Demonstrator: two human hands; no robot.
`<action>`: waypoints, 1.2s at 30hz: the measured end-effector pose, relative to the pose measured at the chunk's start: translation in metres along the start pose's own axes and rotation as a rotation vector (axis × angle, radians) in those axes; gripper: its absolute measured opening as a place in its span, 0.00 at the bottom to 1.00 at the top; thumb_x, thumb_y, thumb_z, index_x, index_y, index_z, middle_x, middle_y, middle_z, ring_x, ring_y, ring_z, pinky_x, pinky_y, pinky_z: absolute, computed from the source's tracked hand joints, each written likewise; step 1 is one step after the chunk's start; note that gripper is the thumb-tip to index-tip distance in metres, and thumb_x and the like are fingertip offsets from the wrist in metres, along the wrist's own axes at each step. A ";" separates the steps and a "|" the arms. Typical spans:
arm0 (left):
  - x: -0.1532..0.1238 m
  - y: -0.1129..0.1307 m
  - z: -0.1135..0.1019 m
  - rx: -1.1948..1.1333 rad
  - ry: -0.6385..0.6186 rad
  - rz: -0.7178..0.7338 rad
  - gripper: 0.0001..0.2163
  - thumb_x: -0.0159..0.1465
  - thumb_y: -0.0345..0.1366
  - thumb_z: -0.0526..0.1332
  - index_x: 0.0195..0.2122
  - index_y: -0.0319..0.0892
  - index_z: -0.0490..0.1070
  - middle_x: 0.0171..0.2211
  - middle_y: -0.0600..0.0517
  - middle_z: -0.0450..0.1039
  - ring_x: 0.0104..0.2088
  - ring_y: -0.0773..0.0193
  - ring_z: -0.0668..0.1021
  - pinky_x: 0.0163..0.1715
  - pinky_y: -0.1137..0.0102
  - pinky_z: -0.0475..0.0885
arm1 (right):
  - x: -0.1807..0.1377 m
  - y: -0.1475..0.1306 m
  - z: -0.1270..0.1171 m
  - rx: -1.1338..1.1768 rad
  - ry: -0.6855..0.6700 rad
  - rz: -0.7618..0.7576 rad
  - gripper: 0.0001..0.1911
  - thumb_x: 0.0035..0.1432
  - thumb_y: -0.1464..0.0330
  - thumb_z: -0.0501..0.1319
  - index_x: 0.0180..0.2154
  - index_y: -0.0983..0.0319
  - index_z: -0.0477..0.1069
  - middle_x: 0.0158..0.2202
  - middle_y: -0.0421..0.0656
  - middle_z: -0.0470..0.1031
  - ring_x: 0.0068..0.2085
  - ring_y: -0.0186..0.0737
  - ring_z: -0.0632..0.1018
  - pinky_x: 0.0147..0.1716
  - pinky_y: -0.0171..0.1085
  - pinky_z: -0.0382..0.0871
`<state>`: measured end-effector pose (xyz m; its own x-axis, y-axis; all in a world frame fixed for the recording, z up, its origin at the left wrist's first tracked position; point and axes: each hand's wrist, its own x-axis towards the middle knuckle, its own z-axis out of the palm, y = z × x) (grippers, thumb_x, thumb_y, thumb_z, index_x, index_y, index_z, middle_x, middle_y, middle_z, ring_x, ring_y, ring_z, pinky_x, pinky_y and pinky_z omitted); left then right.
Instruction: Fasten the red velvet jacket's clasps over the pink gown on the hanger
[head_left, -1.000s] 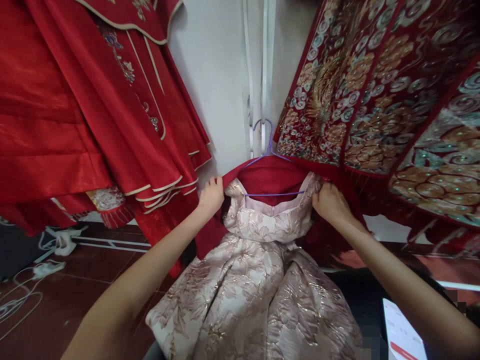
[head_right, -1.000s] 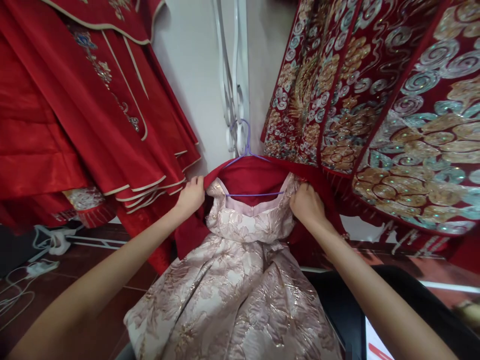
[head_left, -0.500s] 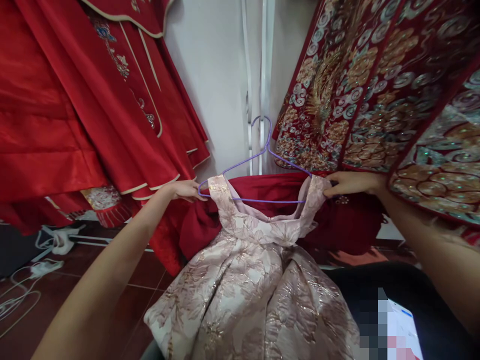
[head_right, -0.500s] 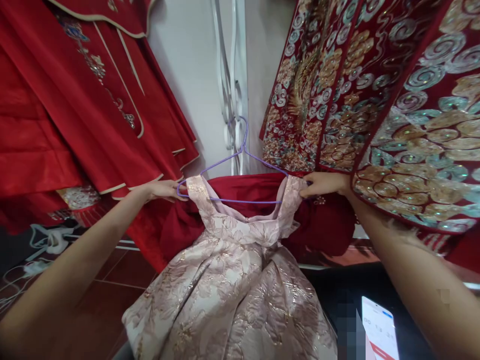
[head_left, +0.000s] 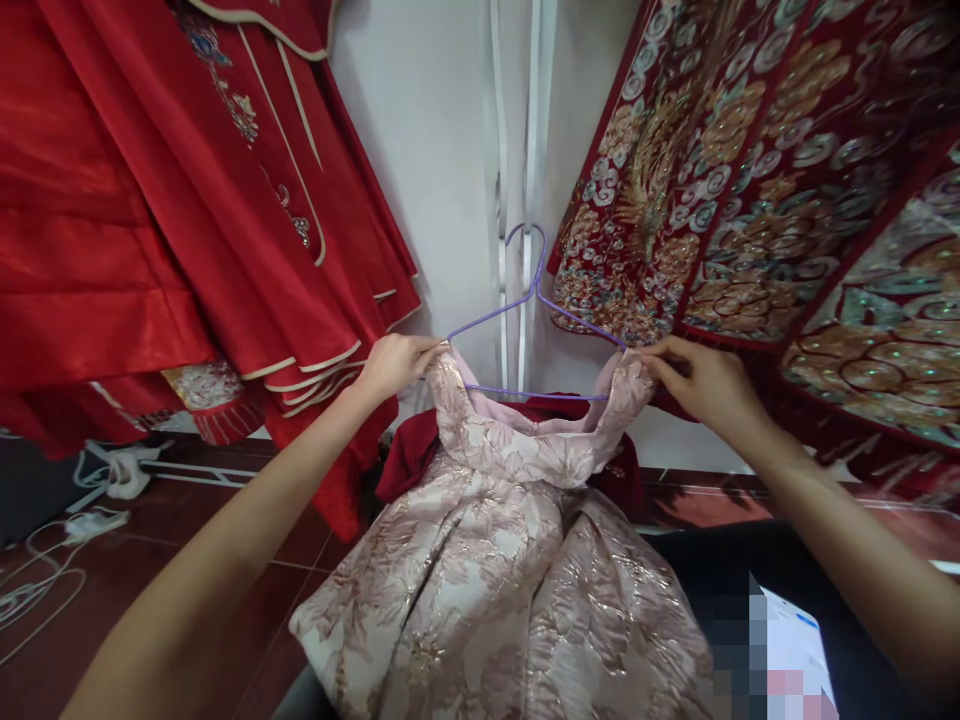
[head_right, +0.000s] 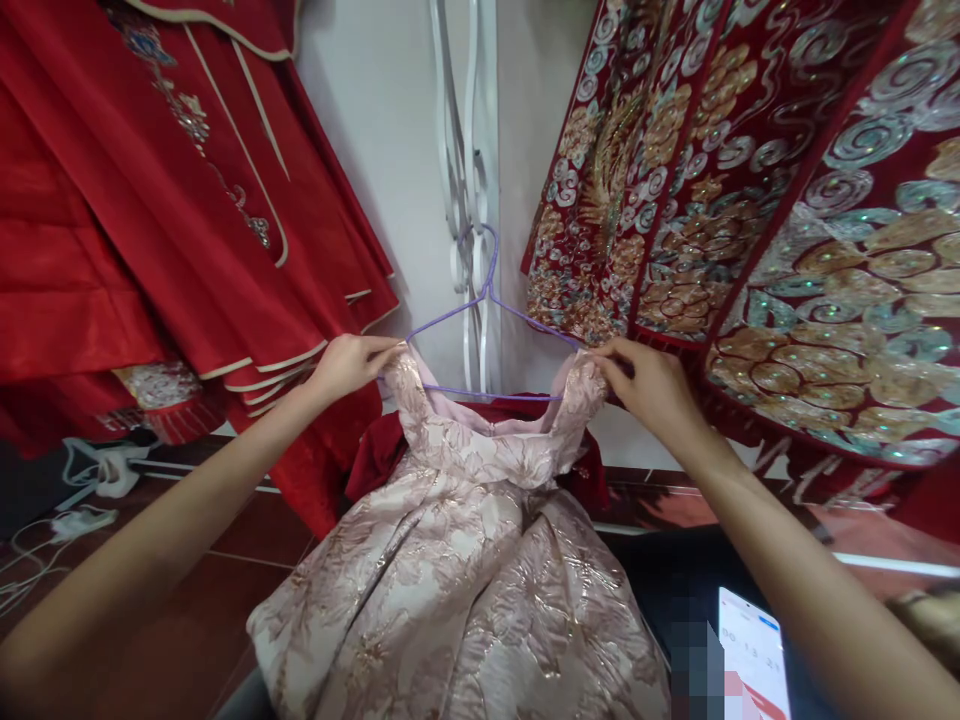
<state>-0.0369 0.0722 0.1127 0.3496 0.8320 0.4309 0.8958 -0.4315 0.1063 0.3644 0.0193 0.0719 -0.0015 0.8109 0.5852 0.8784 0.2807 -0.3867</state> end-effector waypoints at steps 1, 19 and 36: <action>-0.002 0.001 0.001 0.063 0.015 -0.014 0.19 0.67 0.48 0.50 0.49 0.49 0.75 0.45 0.49 0.78 0.44 0.56 0.78 0.41 0.69 0.67 | -0.002 -0.002 0.000 -0.031 0.021 -0.013 0.09 0.60 0.66 0.58 0.40 0.60 0.74 0.40 0.45 0.80 0.38 0.41 0.78 0.37 0.33 0.64; -0.064 0.048 0.032 0.255 -0.318 0.434 0.15 0.69 0.36 0.48 0.38 0.40 0.75 0.40 0.43 0.76 0.43 0.57 0.76 0.47 0.64 0.68 | -0.110 -0.006 0.015 0.163 -0.419 0.261 0.08 0.55 0.59 0.57 0.33 0.54 0.71 0.30 0.38 0.79 0.32 0.45 0.79 0.35 0.41 0.69; -0.023 0.082 0.086 -0.077 -0.107 0.559 0.14 0.68 0.39 0.50 0.36 0.40 0.74 0.50 0.43 0.68 0.53 0.57 0.69 0.53 0.60 0.61 | -0.074 -0.002 0.006 0.049 0.139 0.632 0.14 0.57 0.58 0.51 0.38 0.60 0.66 0.35 0.52 0.75 0.37 0.54 0.77 0.39 0.46 0.68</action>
<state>0.0520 0.0477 0.0343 0.7940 0.4988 0.3476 0.5455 -0.8369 -0.0451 0.3601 -0.0386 0.0250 0.5737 0.7542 0.3194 0.6666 -0.2034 -0.7171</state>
